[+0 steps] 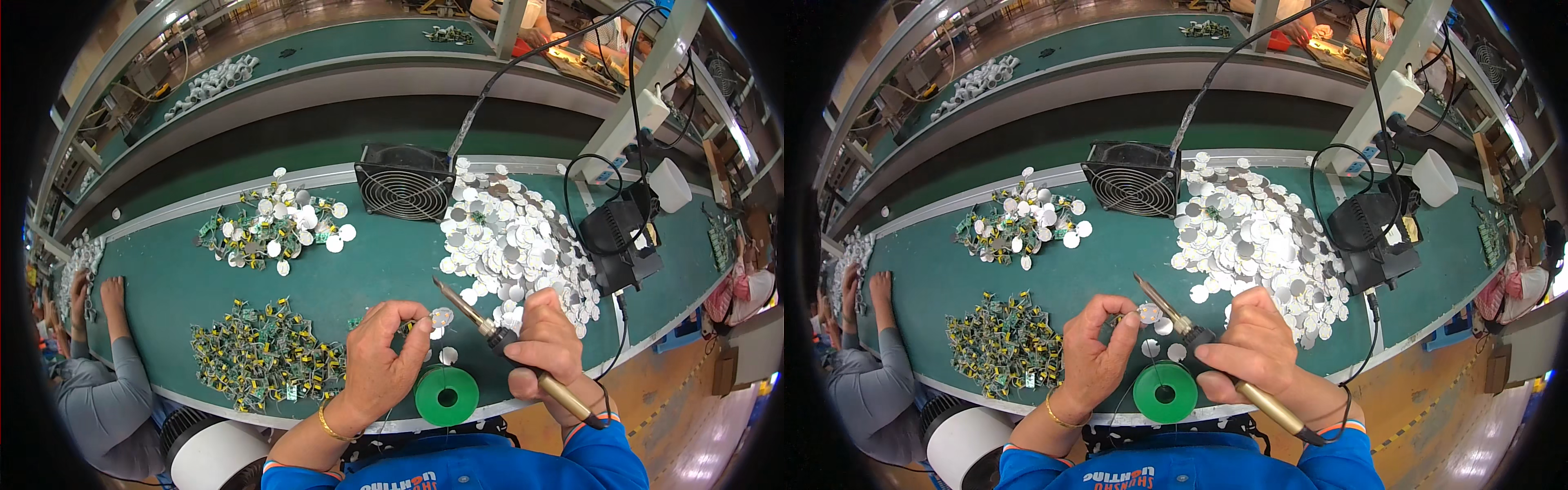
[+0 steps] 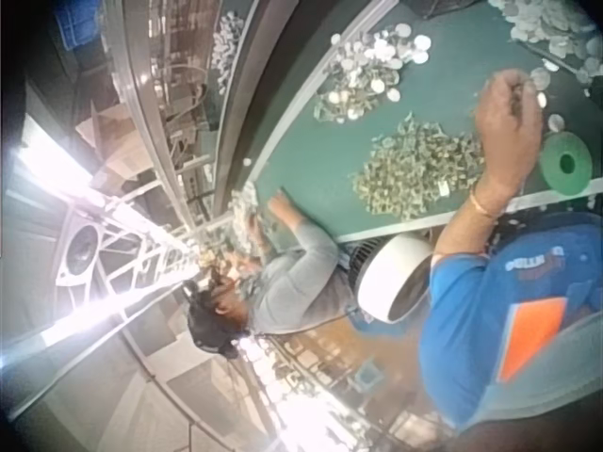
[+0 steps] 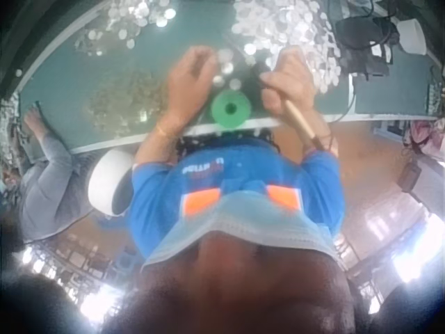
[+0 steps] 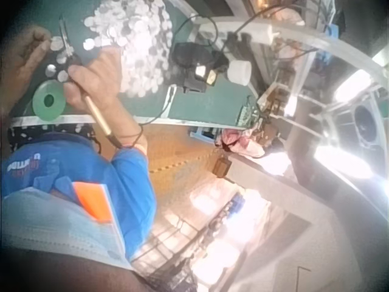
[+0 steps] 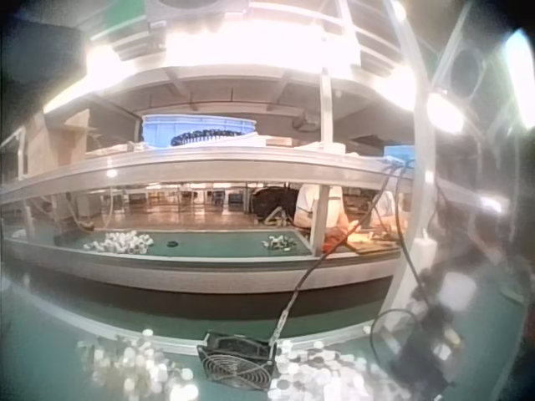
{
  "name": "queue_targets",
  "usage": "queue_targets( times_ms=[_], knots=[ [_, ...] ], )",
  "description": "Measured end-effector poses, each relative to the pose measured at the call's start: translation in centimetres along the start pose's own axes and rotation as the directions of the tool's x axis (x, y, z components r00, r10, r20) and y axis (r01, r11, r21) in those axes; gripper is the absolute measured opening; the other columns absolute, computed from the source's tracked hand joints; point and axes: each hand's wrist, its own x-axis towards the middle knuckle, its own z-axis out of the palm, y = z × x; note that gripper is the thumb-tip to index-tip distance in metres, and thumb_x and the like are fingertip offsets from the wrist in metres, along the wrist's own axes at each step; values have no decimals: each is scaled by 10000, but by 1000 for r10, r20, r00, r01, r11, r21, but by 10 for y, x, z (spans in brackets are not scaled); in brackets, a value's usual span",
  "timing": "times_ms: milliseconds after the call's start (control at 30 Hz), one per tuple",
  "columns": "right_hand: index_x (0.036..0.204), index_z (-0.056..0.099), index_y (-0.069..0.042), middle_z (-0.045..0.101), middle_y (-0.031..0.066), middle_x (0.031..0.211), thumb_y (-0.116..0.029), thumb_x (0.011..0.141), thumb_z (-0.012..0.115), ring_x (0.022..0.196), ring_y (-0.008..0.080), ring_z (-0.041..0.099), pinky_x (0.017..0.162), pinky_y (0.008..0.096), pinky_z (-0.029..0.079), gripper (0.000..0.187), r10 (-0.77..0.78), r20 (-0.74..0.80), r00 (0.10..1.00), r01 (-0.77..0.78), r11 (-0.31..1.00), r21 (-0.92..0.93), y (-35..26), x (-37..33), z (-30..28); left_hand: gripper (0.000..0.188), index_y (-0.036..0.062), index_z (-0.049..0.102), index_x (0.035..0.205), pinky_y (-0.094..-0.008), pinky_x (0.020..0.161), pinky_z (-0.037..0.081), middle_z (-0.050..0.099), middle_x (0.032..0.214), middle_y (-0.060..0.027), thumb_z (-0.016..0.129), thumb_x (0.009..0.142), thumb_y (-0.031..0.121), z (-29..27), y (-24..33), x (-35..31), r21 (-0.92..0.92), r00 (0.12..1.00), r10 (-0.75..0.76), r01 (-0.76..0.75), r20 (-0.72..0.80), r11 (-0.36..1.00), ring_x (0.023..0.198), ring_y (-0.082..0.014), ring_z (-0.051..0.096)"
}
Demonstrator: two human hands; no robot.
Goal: The person solders small circuit boards onto round LED plates using a soldering iron and solder wire.
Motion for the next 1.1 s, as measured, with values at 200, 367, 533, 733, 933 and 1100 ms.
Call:
queue_targets(
  times_ms=[200,367,533,733,933,1100],
  knots=[
    [969,694,-80,439,-5,616,-420,770,723,523,183,445,538,313,392,395,-44,48,998,45,999,-17,15,-5,22,102,29,582,994,-257,735,478,665,912,-39,580,957,124,-4,4,2,-542,897,-352,442,267,715,825,-114,607],
    [920,682,-90,515,31,642,-175,664,835,530,200,480,494,305,381,310,2,1,1000,-2,993,-117,17,-7,35,132,48,576,1032,-274,812,465,637,974,-30,596,961,157,1,-5,1,-727,815,-386,567,431,387,890,-110,584],
    [970,655,-92,538,54,690,14,616,784,535,209,481,473,309,373,392,33,-44,998,-39,990,-137,22,-11,41,170,28,589,1079,-238,799,476,639,958,-20,586,973,161,6,-13,-4,-697,781,-338,623,526,354,854,-86,584],
    [980,650,-92,540,54,689,28,624,765,532,209,485,481,314,377,392,36,-56,998,-44,989,-143,22,-10,38,214,18,595,1135,-293,873,507,654,1029,-57,578,975,159,5,-12,-3,-685,733,-309,678,606,266,971,-134,613],
    [984,639,-81,558,53,698,25,646,751,544,203,503,482,314,368,372,27,-29,999,-31,988,-148,19,-12,40,154,38,609,1081,-307,919,505,658,1069,-71,579,972,143,6,-17,-1,-769,762,-353,620,543,154,1003,-151,624],
    [998,615,-72,572,49,712,34,655,758,559,195,522,498,314,369,386,68,53,996,-60,986,-156,17,-14,47,108,51,615,1033,-297,911,507,658,1071,-62,628,934,91,9,-17,-5,-811,791,-401,561,463,169,995,-138,627]
  ],
)
